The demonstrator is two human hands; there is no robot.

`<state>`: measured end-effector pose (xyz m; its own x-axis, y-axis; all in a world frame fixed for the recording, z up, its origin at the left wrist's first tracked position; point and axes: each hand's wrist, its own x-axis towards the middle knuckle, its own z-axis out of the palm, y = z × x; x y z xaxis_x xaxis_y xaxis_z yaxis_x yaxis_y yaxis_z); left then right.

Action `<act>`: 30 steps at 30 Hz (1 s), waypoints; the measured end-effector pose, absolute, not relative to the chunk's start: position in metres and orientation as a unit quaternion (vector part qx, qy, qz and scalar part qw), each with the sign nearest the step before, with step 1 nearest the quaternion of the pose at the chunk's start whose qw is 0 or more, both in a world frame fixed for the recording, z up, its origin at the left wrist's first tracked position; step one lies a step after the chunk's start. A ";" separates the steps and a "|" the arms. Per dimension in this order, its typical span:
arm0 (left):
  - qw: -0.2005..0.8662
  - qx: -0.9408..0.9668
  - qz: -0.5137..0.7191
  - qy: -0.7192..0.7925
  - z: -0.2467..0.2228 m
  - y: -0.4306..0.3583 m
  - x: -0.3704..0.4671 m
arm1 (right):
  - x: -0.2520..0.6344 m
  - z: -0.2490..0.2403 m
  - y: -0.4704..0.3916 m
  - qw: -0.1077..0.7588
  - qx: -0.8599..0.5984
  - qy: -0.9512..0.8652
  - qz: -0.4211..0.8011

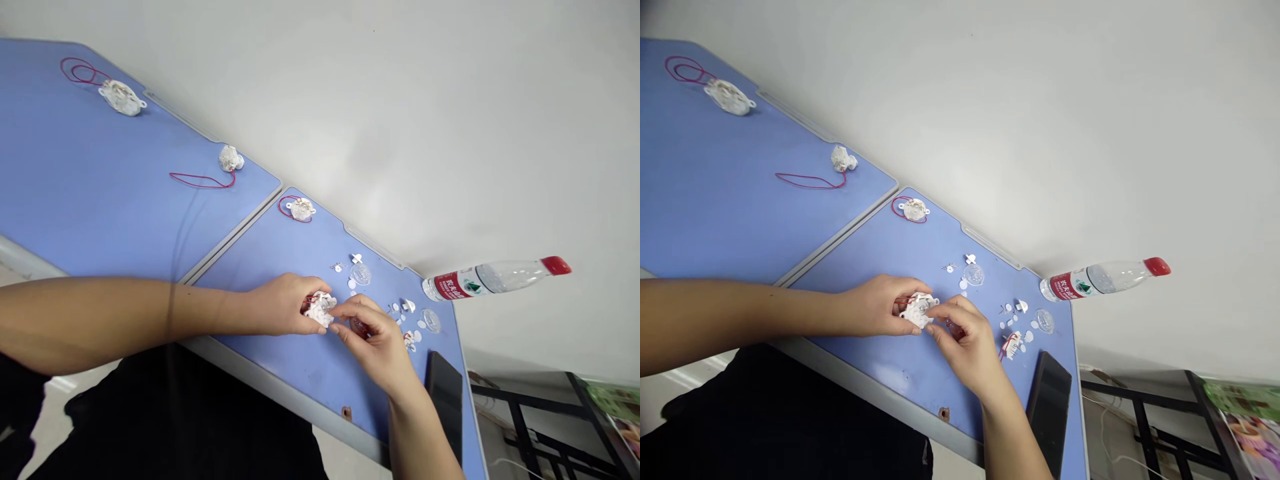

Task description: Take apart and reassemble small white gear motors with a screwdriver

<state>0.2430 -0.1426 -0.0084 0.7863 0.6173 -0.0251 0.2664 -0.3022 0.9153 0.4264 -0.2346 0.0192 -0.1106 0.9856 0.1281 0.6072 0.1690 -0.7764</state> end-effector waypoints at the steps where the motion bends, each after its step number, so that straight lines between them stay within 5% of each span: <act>1: 0.522 0.788 0.173 0.278 -0.009 -0.142 0.243 | 0.427 0.020 -0.235 0.334 -0.578 -0.690 0.281; 20: 0.706 0.631 0.206 0.247 -0.020 -0.143 0.248 | 0.415 0.016 -0.235 0.363 -0.565 -0.701 0.239; 30: 0.700 0.643 0.199 0.239 -0.021 -0.141 0.249 | 0.418 0.015 -0.236 0.369 -0.557 -0.706 0.235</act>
<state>0.2485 -0.1409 -0.0206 0.8064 0.5861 -0.0788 0.0291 0.0937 0.9952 0.4177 -0.2355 0.0146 -0.1067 0.9602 0.2583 0.6128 0.2681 -0.7434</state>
